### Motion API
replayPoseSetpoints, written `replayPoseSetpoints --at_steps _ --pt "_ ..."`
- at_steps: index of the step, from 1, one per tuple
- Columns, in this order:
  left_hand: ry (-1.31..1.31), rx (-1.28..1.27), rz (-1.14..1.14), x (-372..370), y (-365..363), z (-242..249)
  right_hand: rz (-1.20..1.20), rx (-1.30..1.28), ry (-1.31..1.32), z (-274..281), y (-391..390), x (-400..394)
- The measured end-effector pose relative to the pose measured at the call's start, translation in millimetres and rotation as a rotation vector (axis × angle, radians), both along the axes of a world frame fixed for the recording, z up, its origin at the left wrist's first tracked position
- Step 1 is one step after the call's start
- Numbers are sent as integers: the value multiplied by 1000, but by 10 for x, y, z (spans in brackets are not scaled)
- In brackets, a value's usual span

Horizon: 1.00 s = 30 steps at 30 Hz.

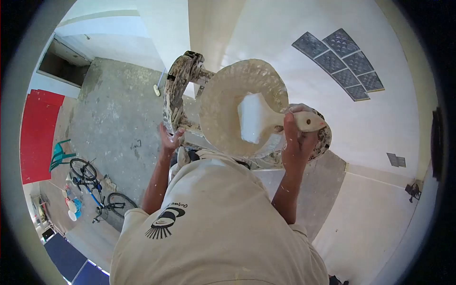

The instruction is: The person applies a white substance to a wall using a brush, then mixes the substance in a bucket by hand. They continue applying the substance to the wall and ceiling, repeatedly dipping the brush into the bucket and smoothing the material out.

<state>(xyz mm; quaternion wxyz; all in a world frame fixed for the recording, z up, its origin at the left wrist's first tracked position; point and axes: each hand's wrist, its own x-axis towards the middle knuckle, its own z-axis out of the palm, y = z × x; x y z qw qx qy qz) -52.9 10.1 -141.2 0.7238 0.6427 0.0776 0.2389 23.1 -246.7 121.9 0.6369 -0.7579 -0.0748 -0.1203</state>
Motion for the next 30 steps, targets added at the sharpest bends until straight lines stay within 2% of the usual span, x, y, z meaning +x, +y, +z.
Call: replayPoseSetpoints --at_steps 5,7,11,14,18,21,23,25,26,28,29,30 --pt "46 -5 -48 3 -12 193 71 -144 4 5 198 96" --pt "11 -47 -62 24 -46 271 95 -195 155 71 259 125" --pt "-8 -102 -61 27 -58 260 27 -130 132 87 266 171" --pt "20 -75 -132 6 24 114 65 -272 26 -49 234 219" --pt "63 -38 -129 -32 -17 438 15 -205 26 -25 203 135" --pt "-102 122 200 7 118 486 -28 -116 -79 -38 136 153" --pt "-219 214 417 46 173 525 -124 145 57 -4 82 86" --pt "-309 256 537 64 229 852 -133 144 42 -47 -46 54" --pt "-315 251 539 119 213 1082 -174 224 18 -22 -57 36" --pt "-681 151 672 252 102 1582 -200 304 -30 -11 -109 49" --pt "-687 145 677 281 13 1774 -196 300 -38 -37 -149 55" --pt "-768 216 522 305 -85 1951 -172 248 -60 -71 -184 61"
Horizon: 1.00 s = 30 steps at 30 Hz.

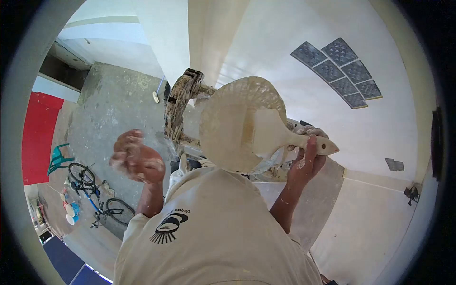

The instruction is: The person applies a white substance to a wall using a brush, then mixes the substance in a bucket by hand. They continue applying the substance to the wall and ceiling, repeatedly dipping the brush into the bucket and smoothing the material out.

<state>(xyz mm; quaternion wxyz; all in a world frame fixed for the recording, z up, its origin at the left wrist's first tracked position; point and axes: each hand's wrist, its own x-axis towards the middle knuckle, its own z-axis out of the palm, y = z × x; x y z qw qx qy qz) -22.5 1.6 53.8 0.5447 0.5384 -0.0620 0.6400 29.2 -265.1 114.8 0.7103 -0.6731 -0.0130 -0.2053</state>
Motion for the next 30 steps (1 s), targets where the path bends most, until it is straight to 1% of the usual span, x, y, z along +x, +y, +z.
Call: replayPoseSetpoints --at_steps 1,2,3,4,5,7,8,9,10,11,12,13,14,15,16,17,18,20,21,22,23,24,26,27,29,30 --pt "-35 137 -117 22 -67 151 18 -53 -20 -12 -25 8" --pt "88 332 -300 45 -94 274 16 -56 -29 0 -25 15" --pt "210 528 -484 70 -132 380 58 -196 -90 10 -10 18" --pt "404 691 -486 137 -253 498 98 -337 -149 16 -6 16" --pt "600 853 -483 218 -419 594 90 -341 -154 21 -14 -8" --pt "739 871 -521 376 -707 685 127 -465 -8 28 -49 -72" --pt "731 875 -524 408 -803 722 89 -585 23 46 -79 -105" --pt "752 823 -545 436 -880 755 80 -584 18 37 -96 -124" --pt "773 771 -567 456 -927 778 79 -554 -5 11 -111 -140" --pt "766 777 -571 474 -954 783 79 -523 -28 -3 -120 -154" --pt "787 844 -565 494 -976 777 70 -521 -30 35 -113 -172" --pt "807 911 -557 511 -993 770 97 -580 -79 102 -100 -190" --pt "800 918 -562 519 -998 764 123 -639 -127 141 -97 -202" --pt "770 907 -619 526 -991 758 113 -638 -130 148 -107 -183" --pt "741 895 -675 536 -991 754 150 -683 -220 158 -120 -137" --pt "735 898 -676 544 -1002 752 188 -728 -310 165 -133 -106" --pt "783 883 -676 545 -1011 749 184 -729 -312 165 -143 -96" --pt "828 867 -672 562 -1016 683 151 -795 -273 161 -151 -81" --pt "789 901 -607 585 -1013 613 150 -795 -277 196 -116 -87" --pt "750 932 -542 598 -1010 581 93 -853 -173 257 -54 -103" --pt "747 932 -540 597 -1016 581 34 -910 -68 293 -15 -110" --pt "723 906 -524 589 -1026 625 32 -910 -71 299 -5 -107" --pt "698 882 -510 560 -1059 673 68 -901 217 307 17 -102" --pt "712 862 -527 535 -1081 684 64 -900 218 276 37 -95" --pt "725 845 -548 524 -1090 686 57 -719 -2 186 64 -70" --pt "760 825 -589 539 -1084 683 53 -717 -2 209 57 -70"
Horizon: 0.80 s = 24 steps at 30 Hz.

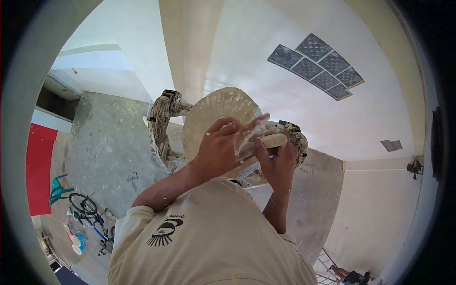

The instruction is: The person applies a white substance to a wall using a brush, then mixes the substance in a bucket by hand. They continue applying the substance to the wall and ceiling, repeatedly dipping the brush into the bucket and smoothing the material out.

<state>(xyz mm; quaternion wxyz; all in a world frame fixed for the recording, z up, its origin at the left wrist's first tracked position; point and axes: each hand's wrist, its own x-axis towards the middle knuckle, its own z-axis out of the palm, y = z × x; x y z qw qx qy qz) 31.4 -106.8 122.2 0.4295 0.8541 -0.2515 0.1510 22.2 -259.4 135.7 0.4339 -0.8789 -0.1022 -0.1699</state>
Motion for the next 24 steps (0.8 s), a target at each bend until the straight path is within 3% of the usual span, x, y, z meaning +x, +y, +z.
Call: replayPoseSetpoints --at_steps 4,5,10,15,21,23,24 --pt "185 -23 -12 121 122 29 59 -12 -86 71 -108 23" --pt "189 -27 -13 169 131 38 81 14 -174 68 -140 36" --pt "121 80 -236 283 76 182 96 84 -97 26 -186 68" --pt "83 -47 -204 334 32 114 83 84 -89 56 -153 68" --pt "239 16 -228 469 54 17 -73 -139 -16 9 -168 -65" --pt "278 8 -243 451 54 32 -157 -129 289 52 -83 -117" --pt "216 43 -203 435 63 70 -157 -131 291 -11 -74 -102"
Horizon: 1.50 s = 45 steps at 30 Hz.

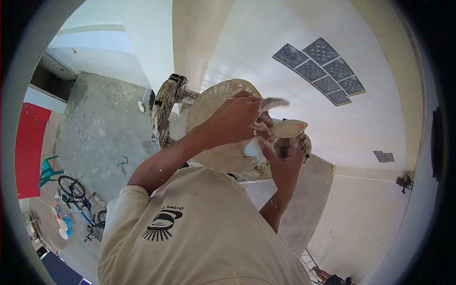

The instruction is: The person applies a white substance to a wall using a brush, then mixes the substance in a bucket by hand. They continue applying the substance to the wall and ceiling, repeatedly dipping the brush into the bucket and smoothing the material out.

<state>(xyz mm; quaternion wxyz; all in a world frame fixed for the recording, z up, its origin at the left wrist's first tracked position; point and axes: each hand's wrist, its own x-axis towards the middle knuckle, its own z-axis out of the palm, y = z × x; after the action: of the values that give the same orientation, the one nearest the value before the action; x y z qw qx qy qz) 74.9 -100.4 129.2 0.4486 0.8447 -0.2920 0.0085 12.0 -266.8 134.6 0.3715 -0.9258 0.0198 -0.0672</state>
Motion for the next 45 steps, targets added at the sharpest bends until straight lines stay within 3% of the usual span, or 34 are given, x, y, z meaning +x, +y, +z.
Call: replayPoseSetpoints --at_steps 2,8,11,14,15,17,19,21,23,25,26,28,30,32,33,35,36,38,42,45 --pt "-62 30 29 -7 -5 3 60 237 -138 -164 -10 55" --pt "47 -70 -24 -62 -19 45 -8 154 136 106 125 97" --pt "-96 -176 9 -82 -55 -37 47 174 -52 102 167 102" --pt "-160 -174 63 -120 -53 -22 11 57 -22 79 95 111" --pt "-168 -244 110 -159 -28 63 13 58 -20 43 81 113" --pt "-176 -313 158 -241 72 259 -34 306 -186 -30 58 121" --pt "-24 -652 203 -337 320 403 -82 410 -168 23 62 88" --pt "-476 -667 371 -406 598 283 -134 519 -148 27 29 26" --pt "-634 -785 536 -505 862 64 -29 451 -128 -18 -68 -24" --pt "-618 -751 761 -661 1059 -170 -19 470 -88 -63 -74 -64" --pt "-618 -749 759 -711 1114 -298 -4 488 -51 -89 -69 -74" --pt "-372 -901 965 -803 1162 -562 -66 571 -16 -170 -82 -137" --pt "-388 -918 937 -826 1136 -767 -120 648 23 -249 -45 -125" --pt "-346 -966 855 -865 1096 -968 -282 730 -266 -316 69 -129" --pt "-343 -967 869 -866 1038 -1028 -274 725 -256 -307 161 -106" --pt "-156 -971 1037 -845 883 -1124 -422 967 -459 -258 329 -43" --pt "-156 -984 1014 -831 845 -1166 -417 963 -455 -261 293 -64" --pt "-165 -970 996 -806 811 -1137 -340 877 -206 -291 188 -130" --pt "-79 -793 840 -891 959 -1398 -328 894 -344 -390 217 -53" --pt "70 -842 789 -944 1014 -1543 -336 951 -360 -432 212 -24"
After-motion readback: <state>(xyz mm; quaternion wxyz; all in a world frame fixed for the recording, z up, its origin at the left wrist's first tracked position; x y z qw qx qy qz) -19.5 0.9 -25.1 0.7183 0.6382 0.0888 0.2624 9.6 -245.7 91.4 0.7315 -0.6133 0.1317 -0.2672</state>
